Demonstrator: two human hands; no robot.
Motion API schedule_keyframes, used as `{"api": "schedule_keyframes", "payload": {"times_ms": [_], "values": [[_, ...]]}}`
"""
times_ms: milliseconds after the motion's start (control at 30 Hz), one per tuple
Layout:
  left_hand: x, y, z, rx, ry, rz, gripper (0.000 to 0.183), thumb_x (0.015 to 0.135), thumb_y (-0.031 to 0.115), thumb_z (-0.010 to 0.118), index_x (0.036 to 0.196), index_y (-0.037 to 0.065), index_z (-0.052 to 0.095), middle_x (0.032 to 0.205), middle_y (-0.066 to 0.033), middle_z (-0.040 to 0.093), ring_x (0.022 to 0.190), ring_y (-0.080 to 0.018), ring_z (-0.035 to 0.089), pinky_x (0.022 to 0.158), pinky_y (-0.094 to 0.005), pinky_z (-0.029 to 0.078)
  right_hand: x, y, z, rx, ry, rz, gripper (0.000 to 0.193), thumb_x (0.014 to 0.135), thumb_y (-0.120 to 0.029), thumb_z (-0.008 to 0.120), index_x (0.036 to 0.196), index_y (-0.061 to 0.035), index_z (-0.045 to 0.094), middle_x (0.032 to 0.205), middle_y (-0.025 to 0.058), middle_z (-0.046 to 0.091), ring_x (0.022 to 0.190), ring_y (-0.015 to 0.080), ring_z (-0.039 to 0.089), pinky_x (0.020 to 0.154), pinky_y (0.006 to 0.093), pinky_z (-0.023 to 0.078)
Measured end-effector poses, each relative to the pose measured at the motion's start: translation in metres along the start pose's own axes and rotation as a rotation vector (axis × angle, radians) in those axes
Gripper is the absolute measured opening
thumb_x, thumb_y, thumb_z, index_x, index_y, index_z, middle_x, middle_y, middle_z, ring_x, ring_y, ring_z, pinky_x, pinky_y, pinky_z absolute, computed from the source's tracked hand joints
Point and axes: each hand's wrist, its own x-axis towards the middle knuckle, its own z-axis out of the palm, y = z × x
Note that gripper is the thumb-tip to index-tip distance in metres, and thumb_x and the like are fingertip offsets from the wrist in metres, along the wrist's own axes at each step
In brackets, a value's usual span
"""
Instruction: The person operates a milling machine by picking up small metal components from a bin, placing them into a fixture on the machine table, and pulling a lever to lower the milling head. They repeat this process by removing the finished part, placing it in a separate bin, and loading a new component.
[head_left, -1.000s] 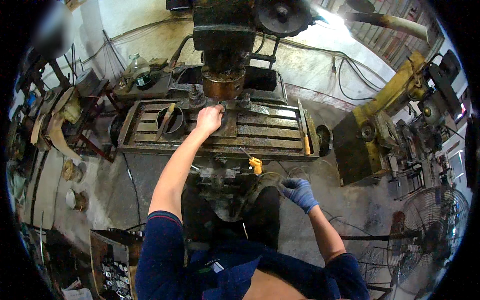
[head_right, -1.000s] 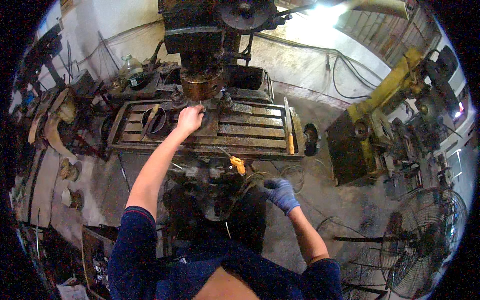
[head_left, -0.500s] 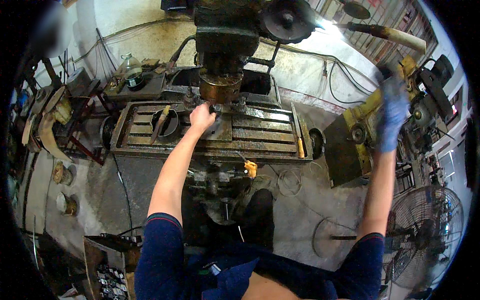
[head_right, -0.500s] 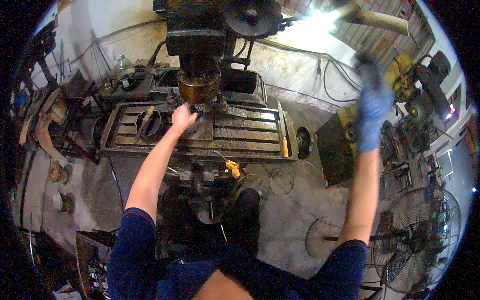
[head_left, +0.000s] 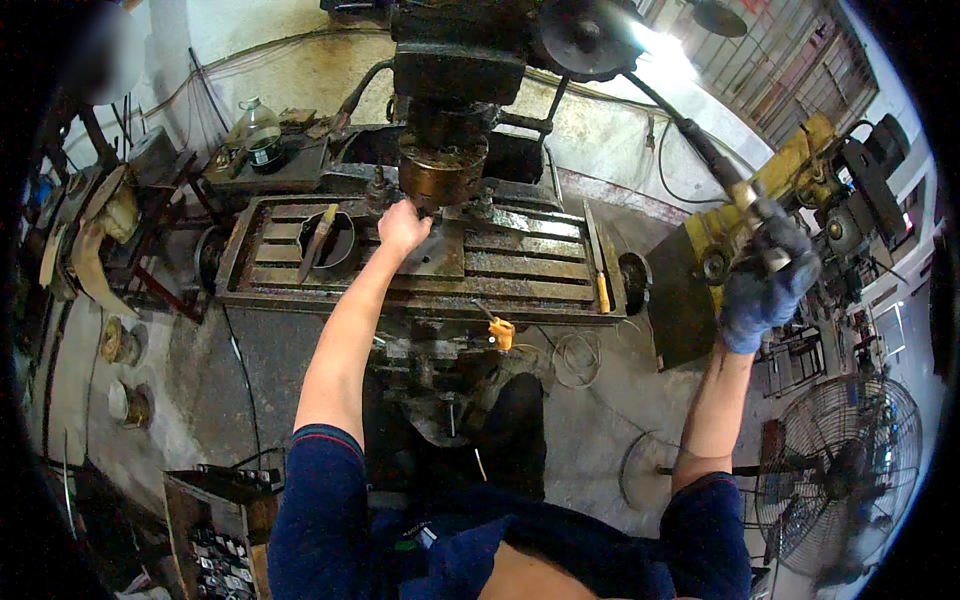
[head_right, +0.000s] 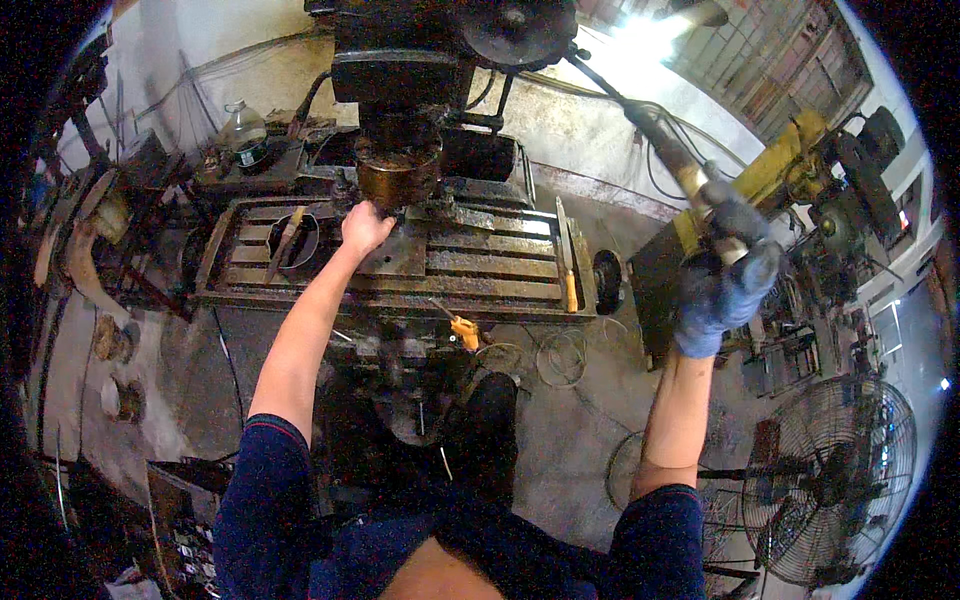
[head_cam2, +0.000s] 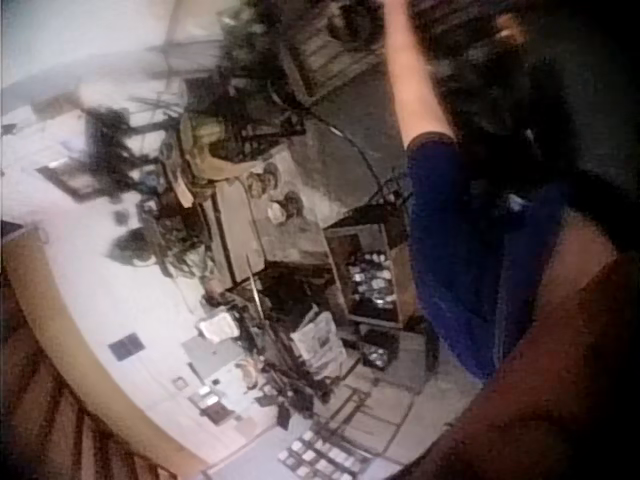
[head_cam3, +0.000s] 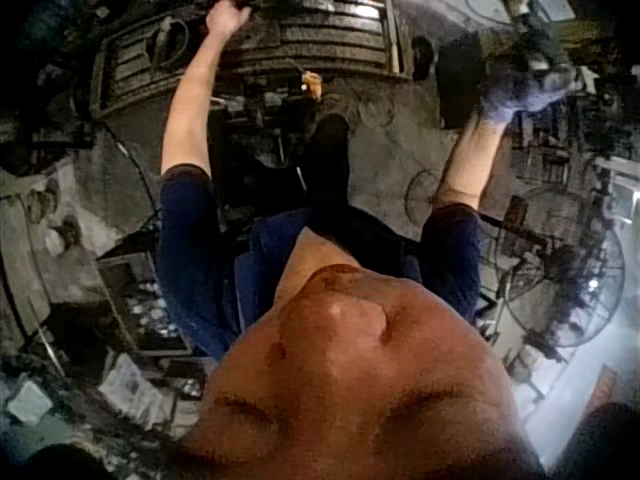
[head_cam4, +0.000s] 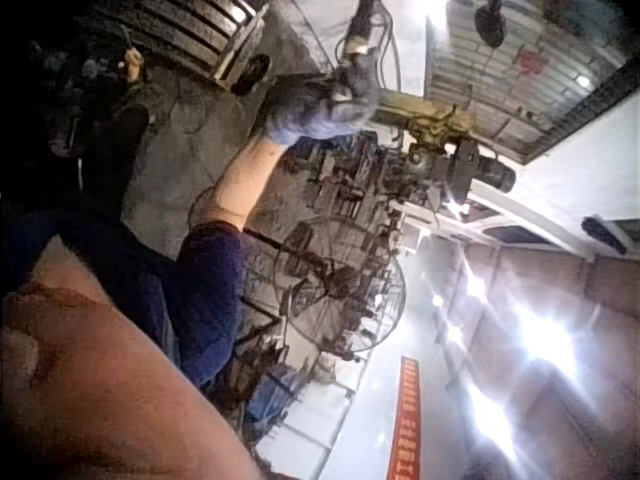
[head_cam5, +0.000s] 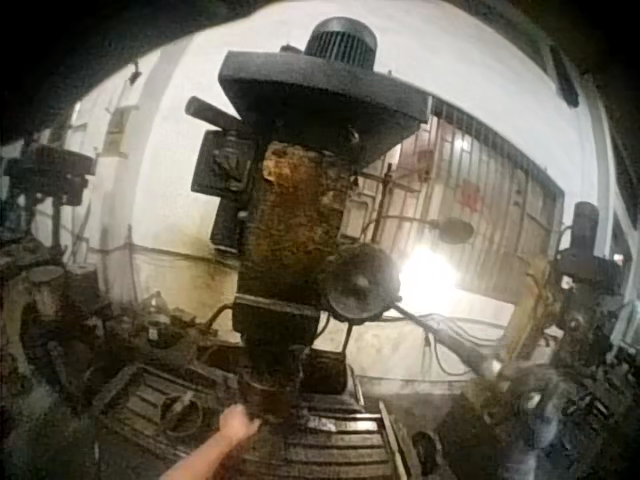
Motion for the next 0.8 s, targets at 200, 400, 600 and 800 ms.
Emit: {"api": "schedule_keyframes", "payload": {"times_ms": [200, 400, 600, 800], "values": [[-0.004, 0.004, -0.005, 0.030, 0.048, -0.001, 0.031, 0.066, 0.029, 0.068, 0.072, -0.001, 0.063, 0.079, -0.0190, 0.063, 0.079, -0.0338, 0.061, 0.070, -0.0418, 0.049, 0.007, 0.000, -0.001, -0.358, -0.019, -0.127, 0.031, 0.091, -0.023, 0.038, 0.078, 0.0000, 0.055, 0.090, 0.0143, 0.063, 0.080, 0.0231, 0.058, 0.078, 0.0354, 0.044], [-0.005, 0.004, -0.004, 0.014, 0.055, 0.002, 0.033, 0.066, 0.030, 0.069, 0.073, -0.002, 0.062, 0.080, -0.0201, 0.062, 0.079, -0.0346, 0.061, 0.070, -0.0420, 0.049, -0.013, 0.011, -0.002, -0.017, 0.034, 0.025, 0.033, 0.085, -0.032, 0.050, 0.078, -0.0007, 0.056, 0.089, 0.0137, 0.062, 0.083, 0.0218, 0.058, 0.079, 0.0333, 0.043], [-0.005, -0.001, 0.002, -0.009, 0.057, 0.010, 0.035, 0.067, 0.031, 0.070, 0.074, -0.002, 0.062, 0.082, -0.0207, 0.062, 0.080, -0.0352, 0.060, 0.070, -0.0430, 0.048, -0.007, -0.004, 0.007, -0.170, -0.089, -0.056, 0.039, 0.087, -0.034, 0.044, 0.076, 0.0023, 0.052, 0.084, 0.0142, 0.059, 0.085, 0.0255, 0.056, 0.080, 0.0365, 0.040], [-0.003, -0.003, 0.003, -0.041, 0.038, 0.013, 0.034, 0.068, 0.030, 0.069, 0.076, -0.002, 0.062, 0.078, -0.0203, 0.062, 0.078, -0.0344, 0.061, 0.068, -0.0431, 0.048, -0.024, 0.008, 0.001, -0.037, -0.030, 0.008, 0.041, 0.088, -0.036, 0.045, 0.076, 0.0029, 0.054, 0.090, 0.0184, 0.061, 0.090, 0.0286, 0.056, 0.090, 0.0417, 0.038]]}}
